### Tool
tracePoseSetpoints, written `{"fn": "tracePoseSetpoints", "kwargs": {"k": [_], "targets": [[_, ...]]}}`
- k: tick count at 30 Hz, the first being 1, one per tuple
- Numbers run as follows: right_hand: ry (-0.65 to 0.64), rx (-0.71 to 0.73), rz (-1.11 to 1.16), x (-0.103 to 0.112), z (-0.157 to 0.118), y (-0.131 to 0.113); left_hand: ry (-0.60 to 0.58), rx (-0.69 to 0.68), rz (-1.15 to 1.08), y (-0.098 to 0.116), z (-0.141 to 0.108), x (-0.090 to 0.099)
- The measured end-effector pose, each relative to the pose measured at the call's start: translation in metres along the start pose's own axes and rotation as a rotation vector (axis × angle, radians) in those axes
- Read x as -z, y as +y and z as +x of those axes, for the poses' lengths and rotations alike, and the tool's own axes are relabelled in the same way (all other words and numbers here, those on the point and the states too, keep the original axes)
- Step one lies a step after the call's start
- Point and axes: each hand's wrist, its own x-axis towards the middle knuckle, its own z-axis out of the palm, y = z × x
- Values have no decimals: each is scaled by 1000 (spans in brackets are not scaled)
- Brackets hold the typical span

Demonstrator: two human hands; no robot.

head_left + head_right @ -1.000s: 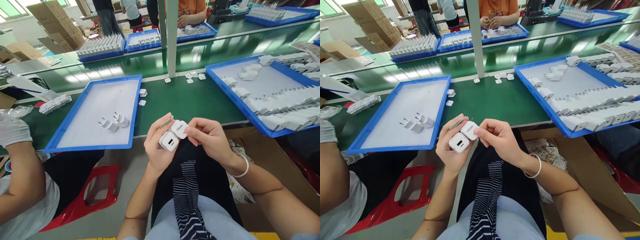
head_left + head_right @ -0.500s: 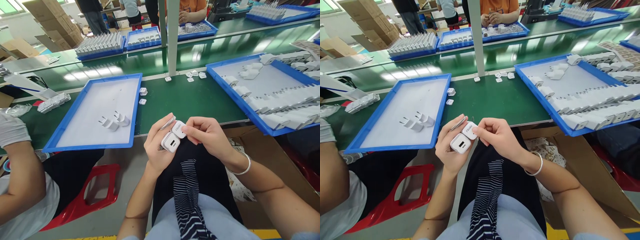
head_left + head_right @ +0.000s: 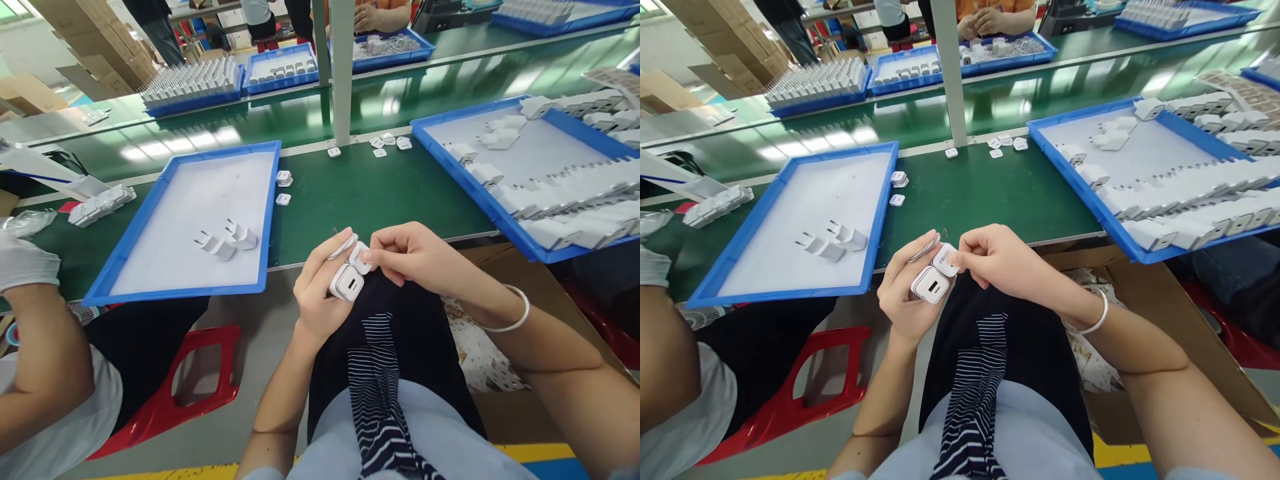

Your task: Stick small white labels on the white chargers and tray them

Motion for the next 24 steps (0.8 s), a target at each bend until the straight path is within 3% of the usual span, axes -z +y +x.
{"fn": "tracePoseSetpoints", "kwargs": {"k": [3,6,8,12,17,21,24], "targets": [[-16,-50,-120,4,6,9,41,68,-10,1,0,-1],[-41,25,-32,2,12,22,32,230,-151,1,3,0],[-49,126,88,1,16,28,-13,384,-341,-1,5,2],[65,259,243,3,24,27,-121,640,-743,-7,7,6],[-76,212,382,3,34,25,-221,876,-979,-10,8,9],[-38,221,296,3,35,28,-204,921,-1008,-10,7,9],[103,336,1,7,32,33,-198,897,-964,-9,6,8]]}}
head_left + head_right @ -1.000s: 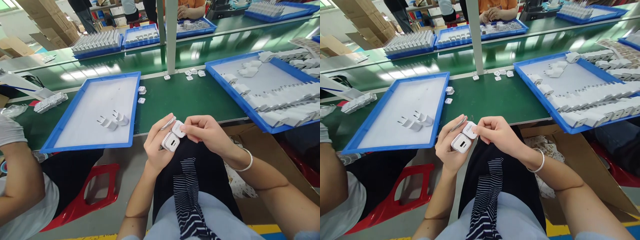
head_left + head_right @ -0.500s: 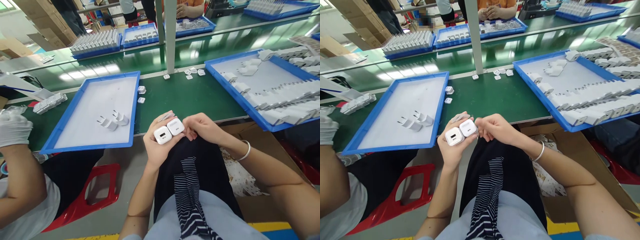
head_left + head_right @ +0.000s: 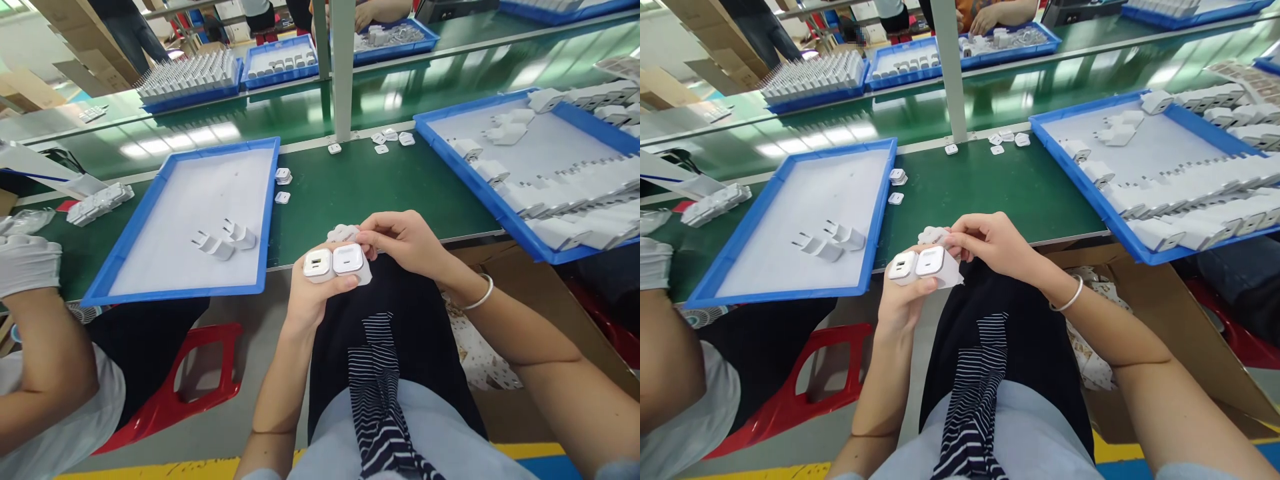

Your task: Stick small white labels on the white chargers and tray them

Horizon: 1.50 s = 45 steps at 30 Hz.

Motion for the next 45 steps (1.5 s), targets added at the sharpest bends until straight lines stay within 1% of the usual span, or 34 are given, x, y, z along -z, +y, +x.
{"fn": "tracePoseSetpoints", "kwargs": {"k": [2,4,6,9,11,12,14,16,18,21,23,25,26,27,29,31,33,38,45], "targets": [[83,115,-269,4,-2,4,10,-16,29,-1,0,-2],[134,205,-466,8,-4,7,28,-34,46,-3,0,-5],[126,276,-554,10,-6,10,44,-47,74,-4,0,-6],[88,357,-599,10,-7,8,49,-57,120,-6,1,-8],[59,325,-556,9,-7,4,56,-77,145,-6,2,-9],[40,271,-488,8,-8,2,62,-89,159,-6,2,-9],[14,130,-272,5,-8,-1,77,-111,186,-6,3,-10],[28,22,-56,2,-7,-2,82,-125,193,-7,3,-11],[78,3,44,1,-5,-1,81,-145,182,-9,3,-11],[222,53,-25,3,-5,1,117,-213,220,-11,4,-11],[342,59,-101,7,-7,0,192,-315,351,-11,5,-11],[402,35,-109,9,-13,-5,264,-461,544,-10,7,-11],[393,19,-79,10,-16,-9,283,-535,636,-9,8,-10],[354,-3,-32,9,-20,-14,286,-601,712,-9,9,-9],[223,-57,82,6,-26,-26,269,-701,802,-9,12,-7],[78,-116,181,1,-29,-35,239,-766,842,-10,13,-6],[-1,-150,237,-5,-28,-41,206,-805,862,-11,14,-5],[-44,-145,286,-15,-21,-43,189,-808,887,-11,12,-8],[-67,-154,295,-18,-21,-40,175,-817,866,-8,11,-7]]}}
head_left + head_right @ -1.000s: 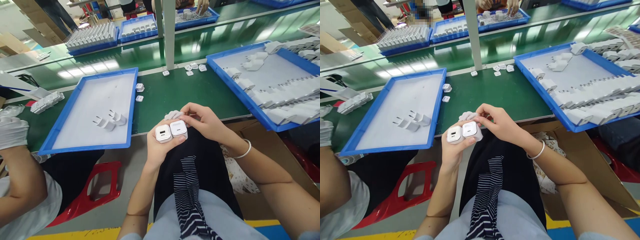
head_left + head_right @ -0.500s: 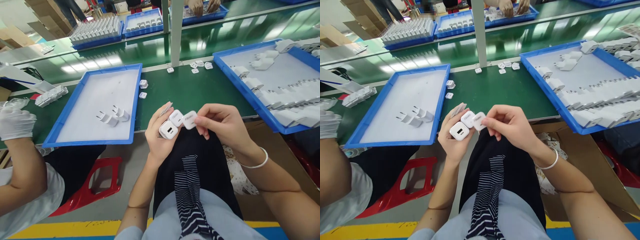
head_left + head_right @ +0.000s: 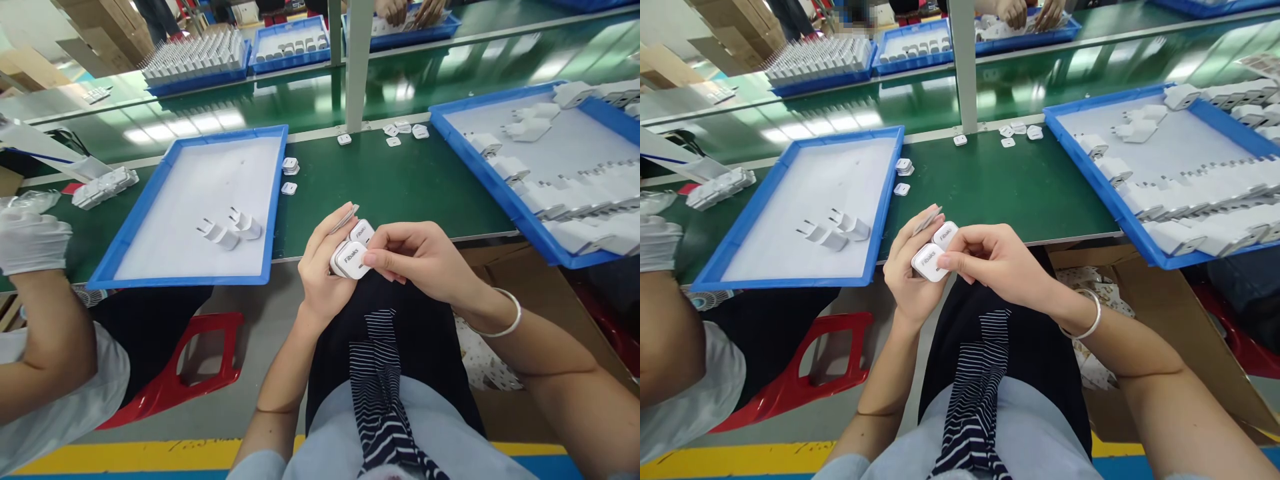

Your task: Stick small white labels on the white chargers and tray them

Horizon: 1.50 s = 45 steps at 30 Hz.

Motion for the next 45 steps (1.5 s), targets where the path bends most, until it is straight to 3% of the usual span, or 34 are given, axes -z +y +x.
{"fn": "tracePoseSetpoints", "kwargs": {"k": [10,24,36,45], "targets": [[14,-37,-118,-4,4,-5,1,-15,18,2,-1,1],[-69,-132,-129,-2,8,-6,3,-46,40,-2,-5,3],[-56,-122,-203,-6,15,-5,8,40,39,-2,-7,3],[116,28,-524,-6,16,24,63,171,-43,-8,-11,1]]}}
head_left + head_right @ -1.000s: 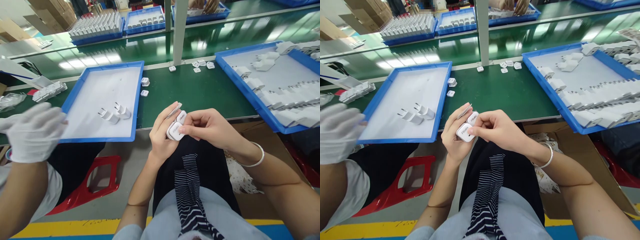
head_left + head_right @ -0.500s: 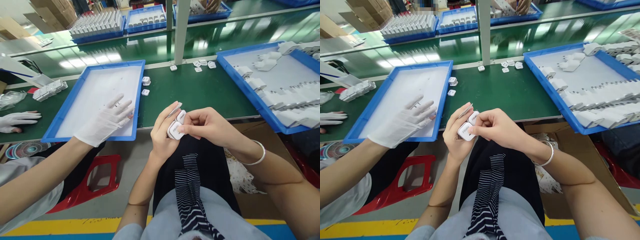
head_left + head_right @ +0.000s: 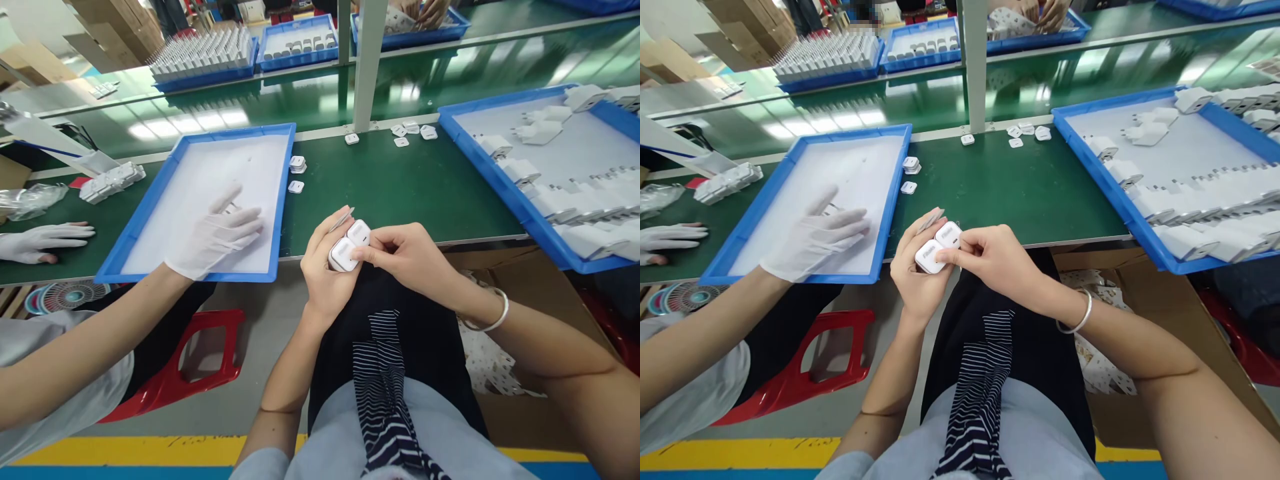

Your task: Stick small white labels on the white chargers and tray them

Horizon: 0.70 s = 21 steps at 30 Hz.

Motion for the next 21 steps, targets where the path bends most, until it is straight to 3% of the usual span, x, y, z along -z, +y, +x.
{"fn": "tracePoseSetpoints", "kwargs": {"k": [3,7,11,14,18,21], "targets": [[85,65,0,-7,-7,5,-8,107,-77,1,-2,0],[107,196,178,-8,-14,9,-39,203,-161,6,0,5],[261,132,325,-2,-11,7,-95,237,-214,6,0,9],[198,64,437,4,-4,5,-103,228,-225,7,-1,12],[40,75,539,7,-2,6,-121,174,-185,16,1,16],[-4,66,566,7,-6,7,-126,120,-138,24,5,18]]}}
